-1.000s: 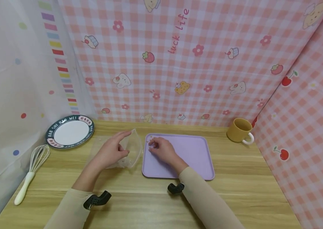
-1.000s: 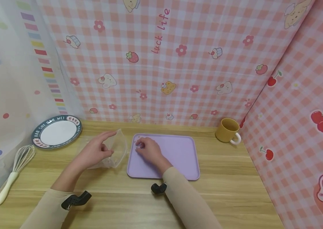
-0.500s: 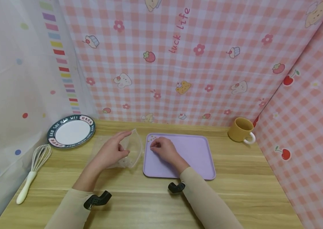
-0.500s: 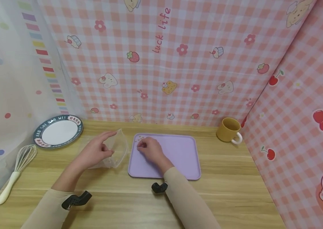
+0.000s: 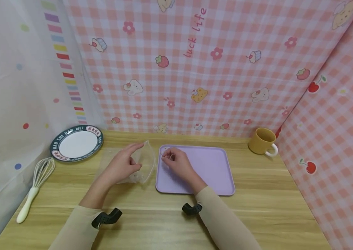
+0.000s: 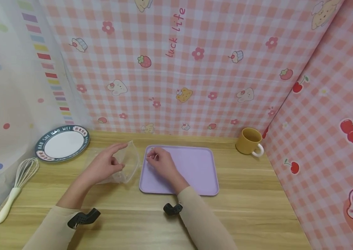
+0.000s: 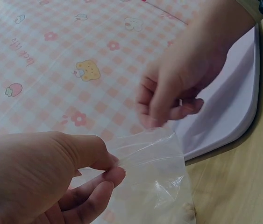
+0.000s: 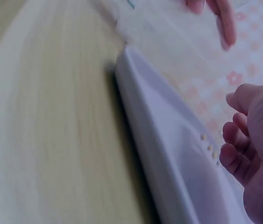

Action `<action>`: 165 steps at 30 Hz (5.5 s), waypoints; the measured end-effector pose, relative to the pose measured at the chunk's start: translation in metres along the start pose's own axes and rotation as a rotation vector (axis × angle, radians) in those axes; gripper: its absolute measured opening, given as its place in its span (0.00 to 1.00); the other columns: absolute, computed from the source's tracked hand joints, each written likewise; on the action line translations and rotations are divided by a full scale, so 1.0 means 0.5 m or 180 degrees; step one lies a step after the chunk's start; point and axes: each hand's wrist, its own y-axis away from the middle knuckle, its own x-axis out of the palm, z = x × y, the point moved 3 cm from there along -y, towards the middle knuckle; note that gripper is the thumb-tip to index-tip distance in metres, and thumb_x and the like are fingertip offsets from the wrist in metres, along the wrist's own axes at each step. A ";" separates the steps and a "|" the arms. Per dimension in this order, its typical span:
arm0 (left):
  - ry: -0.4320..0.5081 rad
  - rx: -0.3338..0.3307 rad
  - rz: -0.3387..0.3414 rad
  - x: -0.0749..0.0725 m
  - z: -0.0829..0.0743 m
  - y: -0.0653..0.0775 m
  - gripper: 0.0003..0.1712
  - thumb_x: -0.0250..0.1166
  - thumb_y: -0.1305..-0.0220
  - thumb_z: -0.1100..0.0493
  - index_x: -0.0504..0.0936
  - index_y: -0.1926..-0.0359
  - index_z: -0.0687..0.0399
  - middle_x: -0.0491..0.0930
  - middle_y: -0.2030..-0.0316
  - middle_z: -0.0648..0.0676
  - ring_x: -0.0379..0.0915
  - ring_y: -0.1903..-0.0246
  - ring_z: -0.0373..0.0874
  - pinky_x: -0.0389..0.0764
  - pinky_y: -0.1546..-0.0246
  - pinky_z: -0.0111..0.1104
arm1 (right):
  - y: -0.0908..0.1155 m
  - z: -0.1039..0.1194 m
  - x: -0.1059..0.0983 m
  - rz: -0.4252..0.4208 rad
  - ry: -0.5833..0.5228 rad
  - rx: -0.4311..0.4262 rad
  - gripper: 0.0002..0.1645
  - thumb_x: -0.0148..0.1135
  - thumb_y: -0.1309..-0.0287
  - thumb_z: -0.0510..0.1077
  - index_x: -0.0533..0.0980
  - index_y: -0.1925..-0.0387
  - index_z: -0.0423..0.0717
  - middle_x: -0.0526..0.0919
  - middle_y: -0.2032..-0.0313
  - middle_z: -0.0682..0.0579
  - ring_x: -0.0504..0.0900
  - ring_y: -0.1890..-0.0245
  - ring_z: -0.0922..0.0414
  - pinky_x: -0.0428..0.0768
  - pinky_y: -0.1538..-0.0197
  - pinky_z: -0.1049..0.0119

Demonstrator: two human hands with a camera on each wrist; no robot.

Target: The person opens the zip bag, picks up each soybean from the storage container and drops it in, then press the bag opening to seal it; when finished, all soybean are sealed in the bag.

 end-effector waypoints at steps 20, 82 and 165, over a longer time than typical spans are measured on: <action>0.0062 0.0002 0.0028 -0.004 0.001 -0.001 0.45 0.74 0.33 0.71 0.69 0.18 0.61 0.67 0.21 0.65 0.79 0.71 0.39 0.83 0.70 0.34 | -0.011 0.140 0.047 0.0078 -0.0047 -0.0772 0.02 0.72 0.28 0.35 0.86 0.57 0.39 0.83 0.63 0.49 0.73 0.71 0.67 0.76 0.66 0.71; 0.0039 -0.0046 0.0031 -0.012 -0.002 0.005 0.46 0.75 0.33 0.70 0.68 0.17 0.59 0.67 0.21 0.63 0.79 0.70 0.41 0.84 0.68 0.34 | -0.096 -0.067 -0.050 0.0345 0.1007 0.0101 0.13 0.74 0.32 0.33 0.88 0.48 0.41 0.87 0.55 0.47 0.85 0.53 0.51 0.85 0.45 0.55; 0.0118 -0.0018 0.0015 -0.008 -0.001 0.007 0.44 0.73 0.32 0.72 0.69 0.18 0.60 0.68 0.22 0.65 0.80 0.72 0.39 0.83 0.71 0.34 | -0.003 0.131 0.057 0.0234 0.0198 -0.0867 0.08 0.73 0.30 0.32 0.86 0.52 0.38 0.81 0.62 0.48 0.74 0.72 0.65 0.77 0.68 0.71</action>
